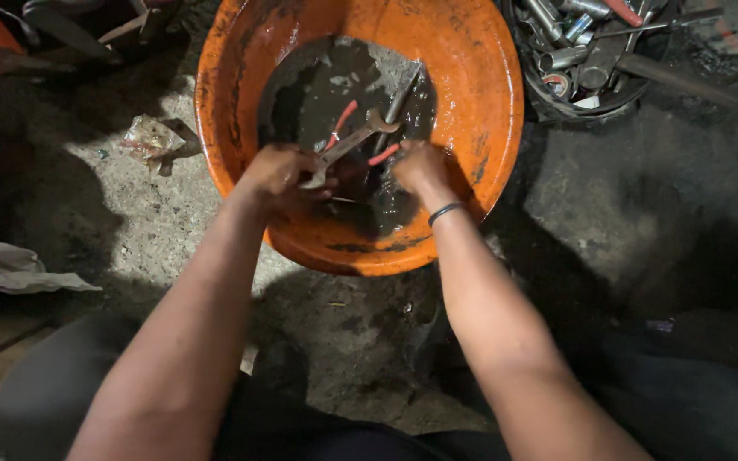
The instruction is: The person washes various metal tools, including wrenches, pliers, and screwdrivers, in an orange plastic basin filled with water. They scrub the tools by hand, rinsing them in the water and handling them one by one to remove dirt and grime.
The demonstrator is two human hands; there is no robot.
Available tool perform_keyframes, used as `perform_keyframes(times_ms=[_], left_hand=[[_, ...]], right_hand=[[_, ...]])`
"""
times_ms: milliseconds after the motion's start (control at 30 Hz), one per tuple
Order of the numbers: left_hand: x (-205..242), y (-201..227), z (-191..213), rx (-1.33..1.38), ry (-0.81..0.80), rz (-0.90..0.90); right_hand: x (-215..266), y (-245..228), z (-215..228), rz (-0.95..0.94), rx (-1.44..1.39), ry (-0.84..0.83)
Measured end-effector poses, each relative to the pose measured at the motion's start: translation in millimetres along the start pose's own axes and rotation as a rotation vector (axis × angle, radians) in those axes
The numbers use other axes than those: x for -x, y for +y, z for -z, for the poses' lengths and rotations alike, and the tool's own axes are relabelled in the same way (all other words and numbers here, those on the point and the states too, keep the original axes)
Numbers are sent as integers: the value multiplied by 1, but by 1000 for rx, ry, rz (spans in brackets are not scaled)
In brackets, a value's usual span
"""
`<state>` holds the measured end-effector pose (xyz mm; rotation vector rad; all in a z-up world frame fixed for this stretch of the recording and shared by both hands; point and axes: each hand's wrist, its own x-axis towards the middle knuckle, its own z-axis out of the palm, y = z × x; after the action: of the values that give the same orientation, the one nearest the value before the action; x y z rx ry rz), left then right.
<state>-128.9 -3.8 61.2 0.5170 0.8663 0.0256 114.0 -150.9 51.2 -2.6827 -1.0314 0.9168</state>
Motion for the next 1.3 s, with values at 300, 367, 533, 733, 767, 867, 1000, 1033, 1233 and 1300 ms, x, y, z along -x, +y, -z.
perform_keyframes(times_ms=[300, 367, 533, 733, 767, 867, 1000, 1033, 1233, 1300], left_hand=[[24, 11, -28, 255, -16, -17], [16, 4, -25, 261, -59, -55], [-21, -11, -6, 320, -116, -88], [-6, -5, -22, 323, 89, -48], [-2, -5, -27, 363, 80, -65], [-5, -14, -34, 405, 214, -89], [-15, -36, -26, 235, 55, -282], [-16, -35, -23, 247, 5, -267], [11, -3, -17, 150, -26, -303], [15, 15, -18, 1, -30, -333]], right_hand=[[1, 8, -12, -186, -403, 31], [22, -16, 9, 17, -440, 103], [83, -110, 13, 530, -255, 123], [71, -129, -27, 807, 20, 616], [58, -121, -35, 796, -59, 584], [9, -93, -49, 717, -160, 585], [-46, -42, -22, 581, 59, 630], [-57, -31, -11, 616, 160, 637], [-53, -30, -3, 290, -893, 618], [-31, -22, 28, 97, -1418, 299]])
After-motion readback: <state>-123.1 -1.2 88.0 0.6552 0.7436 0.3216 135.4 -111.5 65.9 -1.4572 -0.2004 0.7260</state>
